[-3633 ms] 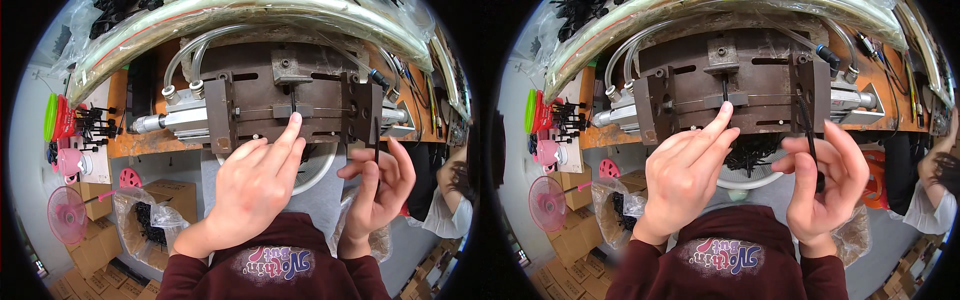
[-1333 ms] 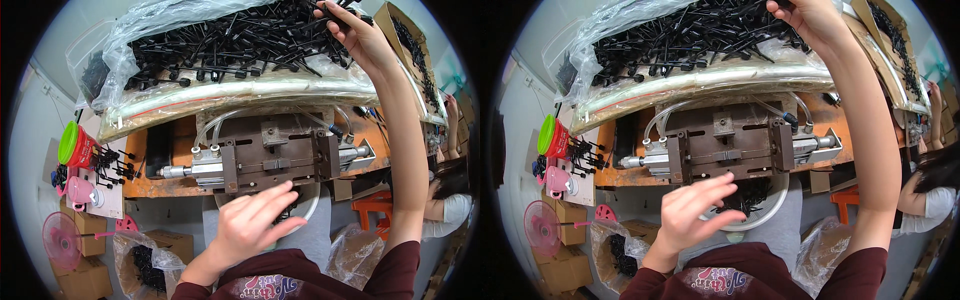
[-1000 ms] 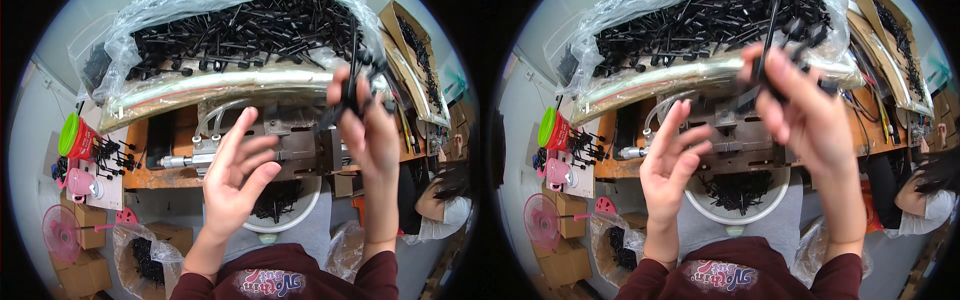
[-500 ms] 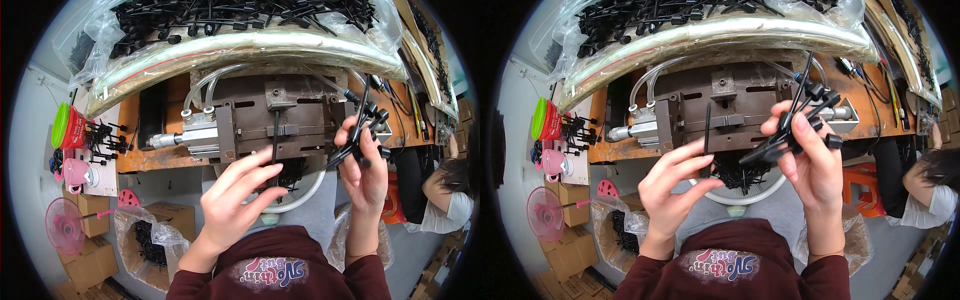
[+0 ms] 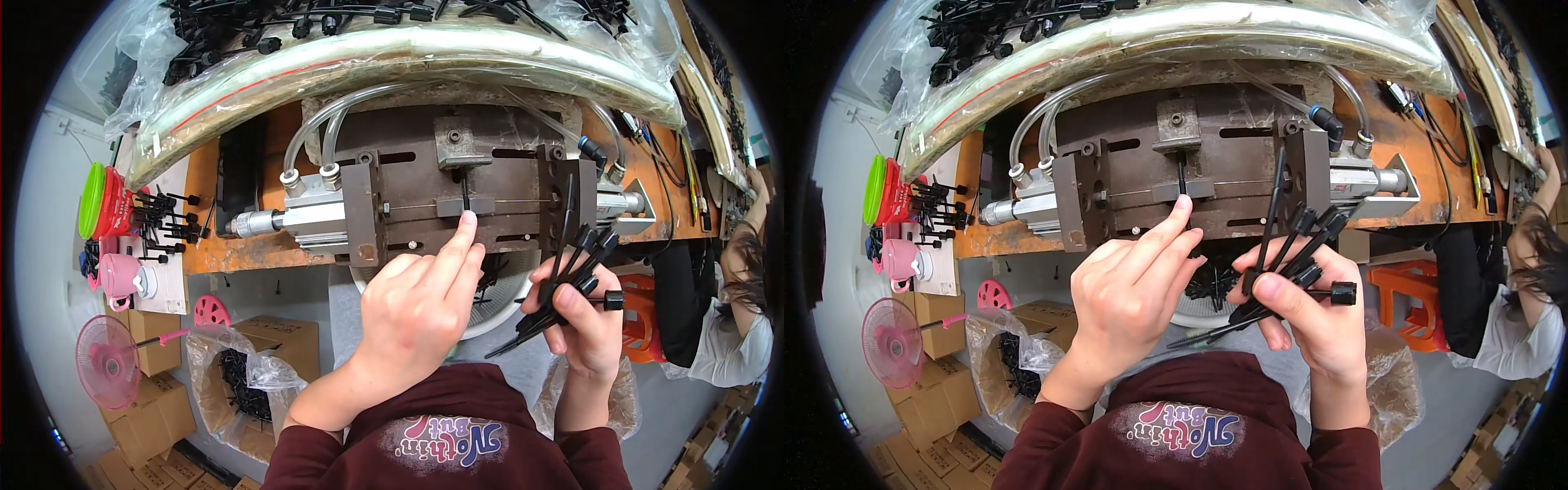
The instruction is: Manually assemble black plastic components using a workbench fixture.
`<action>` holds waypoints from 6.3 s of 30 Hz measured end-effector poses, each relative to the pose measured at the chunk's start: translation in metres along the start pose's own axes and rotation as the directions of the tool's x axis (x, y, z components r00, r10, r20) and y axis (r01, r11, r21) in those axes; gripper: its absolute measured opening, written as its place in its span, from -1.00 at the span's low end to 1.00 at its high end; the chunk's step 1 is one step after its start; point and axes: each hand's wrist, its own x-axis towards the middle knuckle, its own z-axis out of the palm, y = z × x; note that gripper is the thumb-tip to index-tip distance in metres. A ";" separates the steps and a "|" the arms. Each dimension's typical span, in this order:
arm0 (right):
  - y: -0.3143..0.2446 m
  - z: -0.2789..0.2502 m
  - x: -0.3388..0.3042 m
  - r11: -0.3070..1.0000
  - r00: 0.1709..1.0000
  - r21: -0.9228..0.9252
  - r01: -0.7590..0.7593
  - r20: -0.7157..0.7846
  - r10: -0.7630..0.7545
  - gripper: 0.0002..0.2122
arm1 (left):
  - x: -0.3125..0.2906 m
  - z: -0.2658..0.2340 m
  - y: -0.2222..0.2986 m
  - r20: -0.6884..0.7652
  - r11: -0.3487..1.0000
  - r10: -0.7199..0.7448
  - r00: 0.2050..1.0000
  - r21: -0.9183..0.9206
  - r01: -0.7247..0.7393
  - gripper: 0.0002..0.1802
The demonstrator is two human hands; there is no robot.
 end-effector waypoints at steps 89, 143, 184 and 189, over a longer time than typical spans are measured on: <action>0.023 -0.005 -0.014 -0.056 0.509 -0.886 0.460 0.315 -0.801 -0.66 | 0.003 -0.018 0.002 0.109 0.893 -0.041 0.993 -0.441 0.085 -0.66; 0.019 0.001 0.006 0.521 0.590 -0.512 0.683 -0.034 -0.806 -0.82 | -0.005 0.004 -0.002 -0.032 0.997 0.048 0.998 -0.062 -0.050 -0.71; 0.016 0.005 -0.003 -0.085 0.349 -0.745 0.662 0.406 -0.844 -0.73 | -0.028 -0.051 0.030 -0.089 0.898 -0.107 0.990 -0.437 0.058 -0.58; 0.015 0.017 -0.017 0.562 0.630 -0.437 0.702 0.014 -0.776 -0.82 | -0.023 -0.018 0.010 -0.104 0.979 -0.004 0.995 -0.202 -0.018 -0.69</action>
